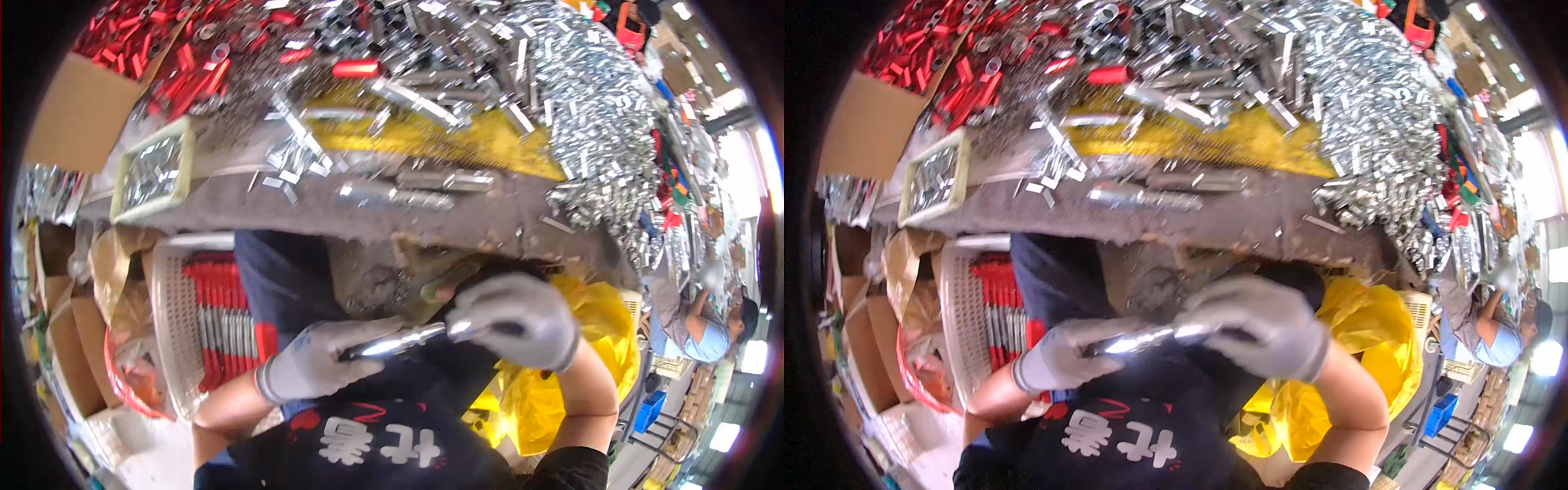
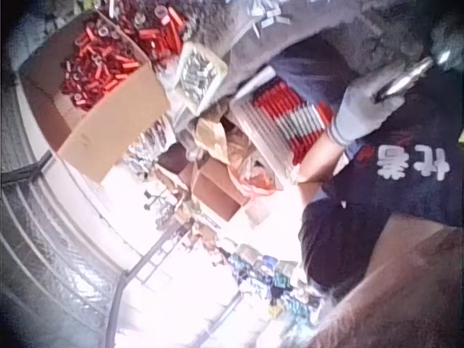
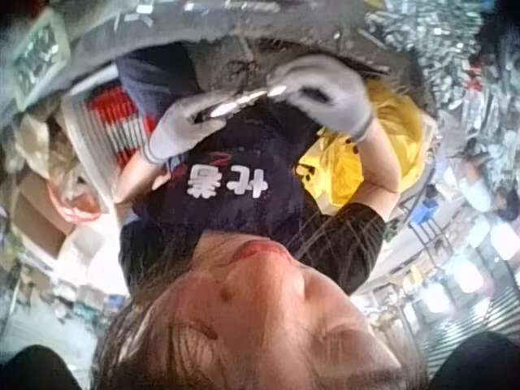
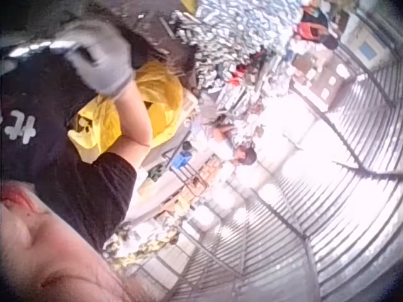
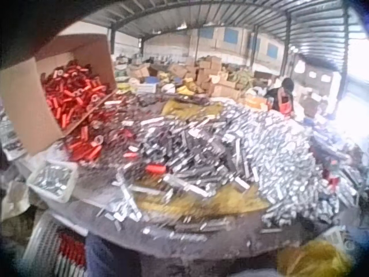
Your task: Assembling red and silver metal hardware components by hand at a factory workbench.
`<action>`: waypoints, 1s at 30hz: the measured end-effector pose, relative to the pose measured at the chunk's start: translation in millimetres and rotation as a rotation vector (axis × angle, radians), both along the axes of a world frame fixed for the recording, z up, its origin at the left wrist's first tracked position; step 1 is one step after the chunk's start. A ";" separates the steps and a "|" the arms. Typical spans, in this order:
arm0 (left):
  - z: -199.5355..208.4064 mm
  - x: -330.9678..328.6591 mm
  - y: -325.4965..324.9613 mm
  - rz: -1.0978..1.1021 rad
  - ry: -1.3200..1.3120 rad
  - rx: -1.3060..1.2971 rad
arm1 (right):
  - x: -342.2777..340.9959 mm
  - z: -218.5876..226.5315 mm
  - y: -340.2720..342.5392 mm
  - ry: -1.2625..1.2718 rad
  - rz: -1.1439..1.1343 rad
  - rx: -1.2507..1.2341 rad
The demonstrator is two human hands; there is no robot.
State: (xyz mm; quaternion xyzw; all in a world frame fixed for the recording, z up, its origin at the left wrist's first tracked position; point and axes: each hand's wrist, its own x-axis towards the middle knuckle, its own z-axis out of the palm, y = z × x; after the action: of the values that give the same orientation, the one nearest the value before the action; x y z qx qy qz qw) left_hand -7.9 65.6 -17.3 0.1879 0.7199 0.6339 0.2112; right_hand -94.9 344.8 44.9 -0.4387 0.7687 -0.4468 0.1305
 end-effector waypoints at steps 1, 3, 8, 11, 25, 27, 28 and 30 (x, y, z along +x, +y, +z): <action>3.7 1.3 -2.1 -0.026 0.007 -0.055 | 16.1 -5.7 -15.3 0.006 0.027 0.092; -6.3 20.3 0.4 -0.028 0.125 -0.059 | 45.2 -25.6 -29.5 -0.019 0.074 0.182; -15.7 41.8 -9.0 -0.048 0.047 -0.369 | 66.5 -55.0 -44.6 -0.274 -0.175 0.347; -31.6 50.6 -15.9 0.041 0.055 -0.240 | 72.4 -58.9 -54.7 -0.078 -0.153 0.163; -35.2 45.2 -18.4 -0.108 -0.135 -0.265 | 82.1 -77.5 -62.7 0.041 -0.124 0.113; -38.1 44.4 -19.4 -0.150 -0.236 -0.295 | 80.8 -74.0 -55.9 -0.496 -0.262 0.357; -46.7 49.0 -19.6 -0.135 -0.167 -0.274 | 79.4 -70.8 -56.5 -0.549 -0.278 0.409; -56.2 51.6 -17.0 -0.120 -0.101 -0.249 | 78.7 -80.8 -61.5 0.122 -0.094 0.089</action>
State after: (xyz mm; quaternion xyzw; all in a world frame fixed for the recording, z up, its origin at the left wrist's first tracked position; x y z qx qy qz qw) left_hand 43.7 48.6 -73.5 0.1708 0.7689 0.5344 0.3064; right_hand -16.2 283.3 -35.9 -0.4223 0.8142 -0.3900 0.0815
